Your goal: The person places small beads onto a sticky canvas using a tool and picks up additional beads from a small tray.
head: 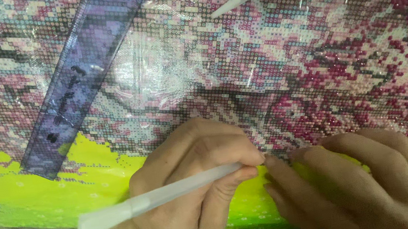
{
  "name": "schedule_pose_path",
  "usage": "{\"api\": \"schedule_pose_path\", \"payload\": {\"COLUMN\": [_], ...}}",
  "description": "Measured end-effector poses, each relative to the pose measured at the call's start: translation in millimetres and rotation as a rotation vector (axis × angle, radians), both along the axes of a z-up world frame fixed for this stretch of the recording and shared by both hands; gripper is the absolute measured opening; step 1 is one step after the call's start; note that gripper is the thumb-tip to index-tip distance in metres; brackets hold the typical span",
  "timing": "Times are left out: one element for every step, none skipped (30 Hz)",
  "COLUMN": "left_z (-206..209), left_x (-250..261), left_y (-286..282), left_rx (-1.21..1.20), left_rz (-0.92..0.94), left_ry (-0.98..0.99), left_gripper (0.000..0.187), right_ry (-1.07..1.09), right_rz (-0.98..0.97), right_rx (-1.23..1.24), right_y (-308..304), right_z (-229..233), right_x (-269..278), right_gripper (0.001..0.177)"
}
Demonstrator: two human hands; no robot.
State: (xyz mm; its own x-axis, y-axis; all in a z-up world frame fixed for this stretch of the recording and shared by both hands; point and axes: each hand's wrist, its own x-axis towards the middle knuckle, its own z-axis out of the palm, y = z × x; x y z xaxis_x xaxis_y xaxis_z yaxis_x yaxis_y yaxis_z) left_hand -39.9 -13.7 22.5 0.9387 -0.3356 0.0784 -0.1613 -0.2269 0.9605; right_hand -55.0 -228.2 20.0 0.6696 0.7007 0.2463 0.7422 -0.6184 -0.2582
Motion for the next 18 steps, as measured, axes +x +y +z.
{"api": "schedule_pose_path", "payload": {"left_z": [0, 0, -1, -2, -2, -2, -1, -1, 0, 1, 2, 2, 3, 3, 5, 6, 8, 7], "left_x": [0, 0, 0, 0, 0, 0, 0, 0, 1, 2, 2, 2, 3, 3, 4, 6, 7, 7], "left_y": [0, 0, 0, 1, 2, 2, 2, 2, 2, 3, 3, 3, 4, 4, 5, 6, 7, 8], "left_rx": [-0.011, -0.023, -0.023, -0.019, -0.015, -0.015, -0.002, 0.010, 0.010, 0.014, 0.019, 0.018, 0.017, 0.015, 0.015, 0.011, 0.007, 0.007], "left_rz": [0.001, 0.002, 0.003, -0.009, -0.021, -0.020, -0.032, -0.043, -0.042, -0.043, -0.043, -0.042, -0.046, -0.050, -0.049, -0.064, -0.080, -0.078], "left_ry": [0.022, 0.045, 0.046, 0.041, 0.035, 0.037, 0.046, 0.054, 0.055, 0.054, 0.053, 0.053, 0.069, 0.086, 0.087, 0.103, 0.119, 0.120], "left_gripper": [0.020, 0.020, 0.020, 0.021, 0.021, 0.021, 0.020, 0.018, 0.018, 0.017, 0.016, 0.016, 0.016, 0.016, 0.016, 0.015, 0.015, 0.015], "right_ry": [0.052, 0.105, 0.106, 0.084, 0.062, 0.063, 0.067, 0.070, 0.071, 0.083, 0.095, 0.095, 0.128, 0.161, 0.162, 0.155, 0.148, 0.149], "right_rz": [-0.049, -0.098, -0.097, -0.068, -0.038, -0.037, -0.050, -0.062, -0.061, -0.042, -0.022, -0.022, -0.040, -0.058, -0.057, -0.083, -0.109, -0.107], "right_rx": [-0.010, -0.021, -0.022, -0.022, -0.022, -0.023, -0.017, -0.011, -0.011, -0.012, -0.012, -0.012, -0.009, -0.005, -0.006, 0.010, 0.026, 0.026], "right_y": [3, 6, 5, 4, 4, 5, 6, 6, 5, 4, 3, 2, 2, 1, 2, 3, 4, 6], "right_z": [3, 6, 4, 2, 1, 0, 0, -1, -2, -3, -3, -3, -2, -2, -1, -1, 0, -1], "right_x": [-2, -3, -2, 0, 1, 0, 0, 0, 0, 0, 0, -2, -3, -4, -5, -5, -5, -6], "right_gripper": [0.017, 0.018, 0.018, 0.019, 0.019, 0.019, 0.018, 0.016, 0.016, 0.019, 0.023, 0.023, 0.025, 0.028, 0.028, 0.027, 0.026, 0.026]}}
